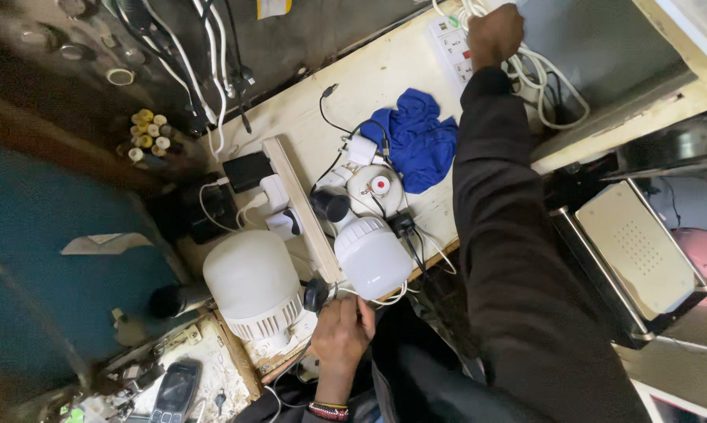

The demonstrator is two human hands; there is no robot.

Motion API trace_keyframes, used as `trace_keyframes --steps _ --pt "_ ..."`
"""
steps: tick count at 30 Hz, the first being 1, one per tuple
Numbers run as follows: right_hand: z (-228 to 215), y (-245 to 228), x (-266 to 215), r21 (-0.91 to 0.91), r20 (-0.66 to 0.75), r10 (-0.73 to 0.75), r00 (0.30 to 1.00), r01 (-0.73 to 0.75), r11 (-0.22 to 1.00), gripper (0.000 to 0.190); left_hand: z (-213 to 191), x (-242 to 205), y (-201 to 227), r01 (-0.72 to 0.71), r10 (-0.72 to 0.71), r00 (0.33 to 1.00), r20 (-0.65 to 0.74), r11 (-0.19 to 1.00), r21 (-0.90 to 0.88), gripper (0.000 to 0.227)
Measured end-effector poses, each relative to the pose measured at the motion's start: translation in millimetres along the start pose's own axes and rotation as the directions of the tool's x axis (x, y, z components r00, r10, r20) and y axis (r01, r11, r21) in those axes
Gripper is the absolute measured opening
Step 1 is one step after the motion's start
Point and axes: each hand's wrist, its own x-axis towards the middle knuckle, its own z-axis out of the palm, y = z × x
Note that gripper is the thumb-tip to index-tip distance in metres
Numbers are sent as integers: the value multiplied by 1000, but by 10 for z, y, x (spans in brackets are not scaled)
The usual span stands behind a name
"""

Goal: The person cleans a cluttered workbench using a blue cloth, wiping down various electronic components and wires. They handle a white LED bulb, a power strip, and a black mouse, moving them around to clean the surface underneath.

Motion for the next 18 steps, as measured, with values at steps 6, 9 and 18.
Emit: trace_keyframes --steps 6,9,18 --pt "-85 -199 -255 129 -152 -100 983 120 984 32 -22 45 -8 -24 24 1000 -12 999 22 23" --pt "-155 -285 -403 -68 -270 -505 820 506 860 29 -13 21 0 -17 17 1000 -7 999 39 25" --pt "-260 -478 -574 -207 -94 -726 682 699 684 27 -12 6 7 -5 6 1000 -25 999 46 30"
